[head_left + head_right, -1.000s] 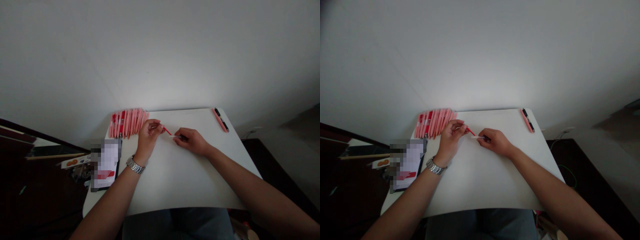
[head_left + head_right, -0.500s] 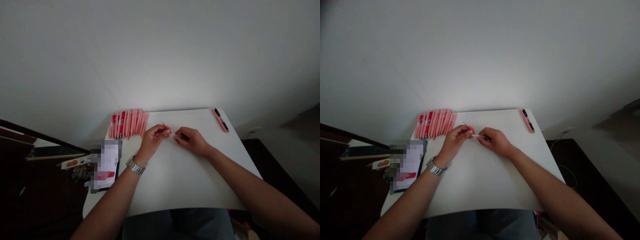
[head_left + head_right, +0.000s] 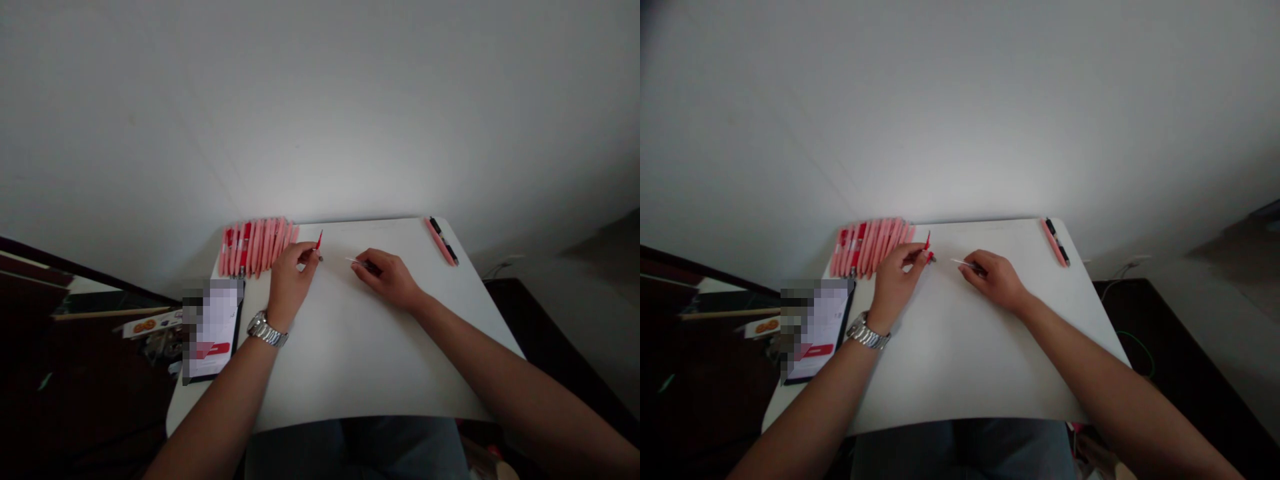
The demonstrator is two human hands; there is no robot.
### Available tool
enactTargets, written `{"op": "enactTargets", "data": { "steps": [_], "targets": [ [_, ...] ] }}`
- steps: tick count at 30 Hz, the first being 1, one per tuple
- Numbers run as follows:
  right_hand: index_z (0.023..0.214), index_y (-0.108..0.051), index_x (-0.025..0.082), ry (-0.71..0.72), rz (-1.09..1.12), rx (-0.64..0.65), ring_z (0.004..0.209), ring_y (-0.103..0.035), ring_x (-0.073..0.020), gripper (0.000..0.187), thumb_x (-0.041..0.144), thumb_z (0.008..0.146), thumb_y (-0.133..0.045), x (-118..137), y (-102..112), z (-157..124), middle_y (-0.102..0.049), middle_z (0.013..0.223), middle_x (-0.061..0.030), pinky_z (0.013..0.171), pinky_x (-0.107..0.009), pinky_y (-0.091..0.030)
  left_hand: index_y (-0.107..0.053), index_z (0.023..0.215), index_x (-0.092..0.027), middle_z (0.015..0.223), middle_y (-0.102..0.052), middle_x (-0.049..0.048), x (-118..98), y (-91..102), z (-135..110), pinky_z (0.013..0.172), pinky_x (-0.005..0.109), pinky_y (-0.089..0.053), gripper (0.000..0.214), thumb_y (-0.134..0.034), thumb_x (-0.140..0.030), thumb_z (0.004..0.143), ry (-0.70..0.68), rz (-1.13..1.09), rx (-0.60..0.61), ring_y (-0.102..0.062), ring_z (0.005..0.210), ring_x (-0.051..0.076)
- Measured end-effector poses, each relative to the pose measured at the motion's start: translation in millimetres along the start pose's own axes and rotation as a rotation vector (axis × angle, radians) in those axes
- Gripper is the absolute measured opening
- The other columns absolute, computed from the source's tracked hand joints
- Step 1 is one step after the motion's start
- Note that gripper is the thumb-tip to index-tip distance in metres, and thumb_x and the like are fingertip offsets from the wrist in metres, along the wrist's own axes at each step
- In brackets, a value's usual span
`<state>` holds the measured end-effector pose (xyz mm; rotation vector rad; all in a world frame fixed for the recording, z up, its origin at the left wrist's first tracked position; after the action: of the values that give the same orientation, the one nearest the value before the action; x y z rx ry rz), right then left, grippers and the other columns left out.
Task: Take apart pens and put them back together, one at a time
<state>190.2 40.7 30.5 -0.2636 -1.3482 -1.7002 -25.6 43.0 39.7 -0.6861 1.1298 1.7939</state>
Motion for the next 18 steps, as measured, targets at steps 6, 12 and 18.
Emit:
{"op": "enactTargets", "data": {
  "steps": [6, 12, 18],
  "targets": [
    [0.091, -0.064, 0.019, 0.011, -0.019, 0.003, 0.061, -0.048, -0.0128, 0.025, 0.042, 0.099, -0.057, -2.7, -1.3, 0.3, -0.057, 0.070, -0.0002, 0.059, -0.027, -0.036, -0.072, 0.109, -0.020, 0.100, -0.072, 0.0062, -0.6, 4.8, 1.5, 0.081, 0.032, -0.057, 0.019, -0.062, -0.024, 0.094, -0.029, 0.173, -0.028, -0.068, 0.084, 0.017],
    [0.090, -0.064, 0.019, 0.006, -0.014, 0.010, 0.061, -0.048, -0.0127, 0.027, 0.043, 0.100, -0.055, -2.2, -0.8, 0.2, -0.058, 0.071, -0.0005, 0.059, -0.027, -0.036, -0.072, 0.113, -0.018, 0.103, -0.070, 0.0084, 0.5, 6.5, 2.6, 0.081, 0.035, -0.056, 0.022, -0.061, -0.020, 0.094, -0.023, 0.288, -0.002, -0.067, 0.082, 0.019],
    [0.091, -0.064, 0.019, 0.004, -0.039, 0.000, 0.061, -0.049, -0.0125, 0.024, 0.040, 0.099, -0.056, -1.8, -0.4, 0.4, -0.058, 0.071, -0.0003, 0.059, -0.027, -0.035, -0.070, 0.115, -0.019, 0.104, -0.069, 0.0080, 0.4, 7.4, 2.2, 0.082, 0.036, -0.056, 0.022, -0.061, -0.018, 0.094, -0.020, 0.328, 0.013, -0.067, 0.083, 0.019]
  ]
}}
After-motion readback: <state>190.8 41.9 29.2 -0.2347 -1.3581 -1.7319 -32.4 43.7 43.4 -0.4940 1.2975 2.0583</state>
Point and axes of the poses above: each hand's wrist, its own z-axis towards the middle knuckle, its own y-axis out of the back of the hand, x = y × z, the point moved 5 cm from there along z, towards the middle knuckle
